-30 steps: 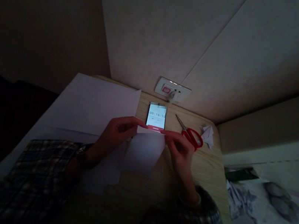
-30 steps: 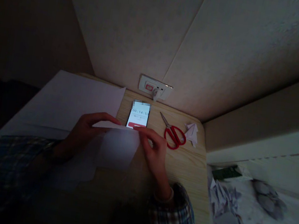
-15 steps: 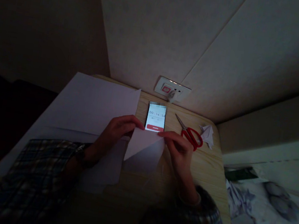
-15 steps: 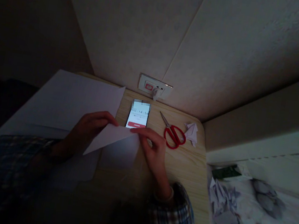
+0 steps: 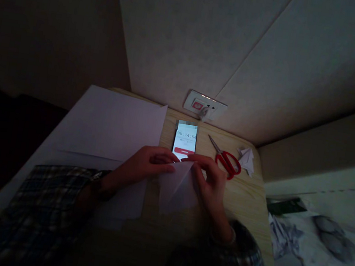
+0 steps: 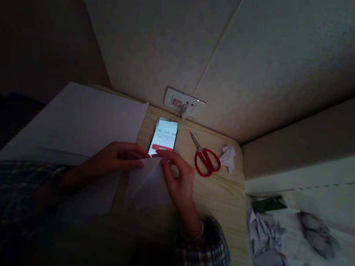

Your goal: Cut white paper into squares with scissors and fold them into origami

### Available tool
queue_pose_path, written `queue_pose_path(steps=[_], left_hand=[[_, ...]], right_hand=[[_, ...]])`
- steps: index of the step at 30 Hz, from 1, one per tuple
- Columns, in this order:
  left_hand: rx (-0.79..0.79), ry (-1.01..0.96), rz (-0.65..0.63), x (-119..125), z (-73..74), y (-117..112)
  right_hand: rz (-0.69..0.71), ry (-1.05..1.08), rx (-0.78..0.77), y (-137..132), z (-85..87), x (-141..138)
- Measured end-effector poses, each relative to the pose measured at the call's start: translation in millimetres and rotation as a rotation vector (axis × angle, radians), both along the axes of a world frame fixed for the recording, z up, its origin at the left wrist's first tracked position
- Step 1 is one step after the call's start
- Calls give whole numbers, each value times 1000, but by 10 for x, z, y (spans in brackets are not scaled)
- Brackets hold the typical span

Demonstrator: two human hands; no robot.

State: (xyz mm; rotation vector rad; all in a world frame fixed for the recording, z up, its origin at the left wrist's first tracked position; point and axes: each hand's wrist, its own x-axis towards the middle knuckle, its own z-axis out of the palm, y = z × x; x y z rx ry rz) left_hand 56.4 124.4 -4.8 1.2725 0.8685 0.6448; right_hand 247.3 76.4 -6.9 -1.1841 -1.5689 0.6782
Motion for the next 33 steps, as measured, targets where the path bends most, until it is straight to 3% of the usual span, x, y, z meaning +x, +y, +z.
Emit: queue_pose_path(steps=[6,16,27,33], left_hand=[[15,-3,29,-3,5,6],[47,14,2,-30,-29,33],[-7,-4,-57,0,-17,-20],[-8,40,-19,9,32,-19]], right_hand=[[-83,110,-107,28,-11,-12],[-15,229,-208,41,12,-4],[16,75,-155,15,40,-73],[44,104,-244,34,77,-58]])
